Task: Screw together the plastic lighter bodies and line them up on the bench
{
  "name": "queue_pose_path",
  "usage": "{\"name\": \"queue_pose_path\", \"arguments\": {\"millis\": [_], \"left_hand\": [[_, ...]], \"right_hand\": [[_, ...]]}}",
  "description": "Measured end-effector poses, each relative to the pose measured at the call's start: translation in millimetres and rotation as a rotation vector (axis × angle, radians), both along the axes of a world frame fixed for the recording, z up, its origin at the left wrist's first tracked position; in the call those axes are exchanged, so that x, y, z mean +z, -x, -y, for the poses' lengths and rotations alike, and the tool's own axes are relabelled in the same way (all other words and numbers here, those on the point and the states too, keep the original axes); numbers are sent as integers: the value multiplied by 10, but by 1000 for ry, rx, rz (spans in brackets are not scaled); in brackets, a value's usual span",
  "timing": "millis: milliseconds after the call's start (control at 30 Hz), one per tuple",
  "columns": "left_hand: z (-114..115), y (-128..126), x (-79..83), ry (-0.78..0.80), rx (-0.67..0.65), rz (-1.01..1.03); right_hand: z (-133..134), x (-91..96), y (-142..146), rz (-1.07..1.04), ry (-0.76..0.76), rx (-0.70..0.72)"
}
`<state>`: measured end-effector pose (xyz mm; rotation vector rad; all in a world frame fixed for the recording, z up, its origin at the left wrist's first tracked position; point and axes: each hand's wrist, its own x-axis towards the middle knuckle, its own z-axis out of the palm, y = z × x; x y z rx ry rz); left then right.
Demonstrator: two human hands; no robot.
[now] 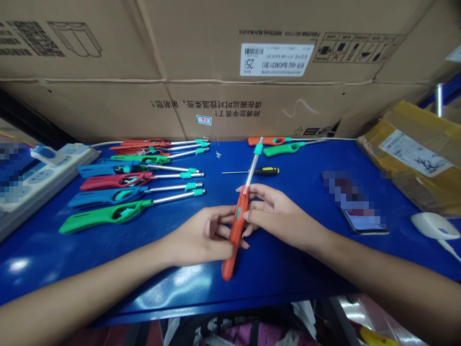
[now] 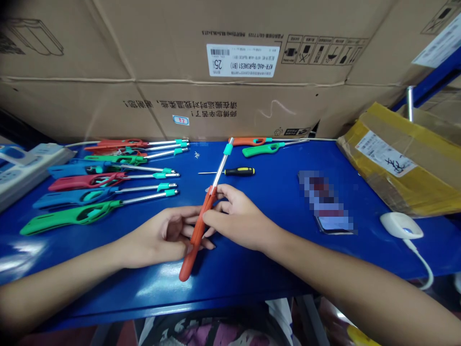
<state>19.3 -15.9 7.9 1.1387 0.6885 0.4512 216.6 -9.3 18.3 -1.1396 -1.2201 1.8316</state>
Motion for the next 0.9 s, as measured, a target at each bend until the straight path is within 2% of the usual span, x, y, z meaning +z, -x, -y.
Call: {"name": "queue_pose_path", "arguments": {"millis": [200,467,700,900], "left_hand": [[32,-35,63,-1,56,-55],[66,-34,186,-130,78,-201],[12,-7,143,-15,6,-166],[0,-37,127,6,36,-177]], "right_hand": [[5,13,18,12,-43,-15],[-24,115,-2,-8,-40,-4],[-24,132,26,15,116,-52],[-64,66,13,3,85,-51]]}}
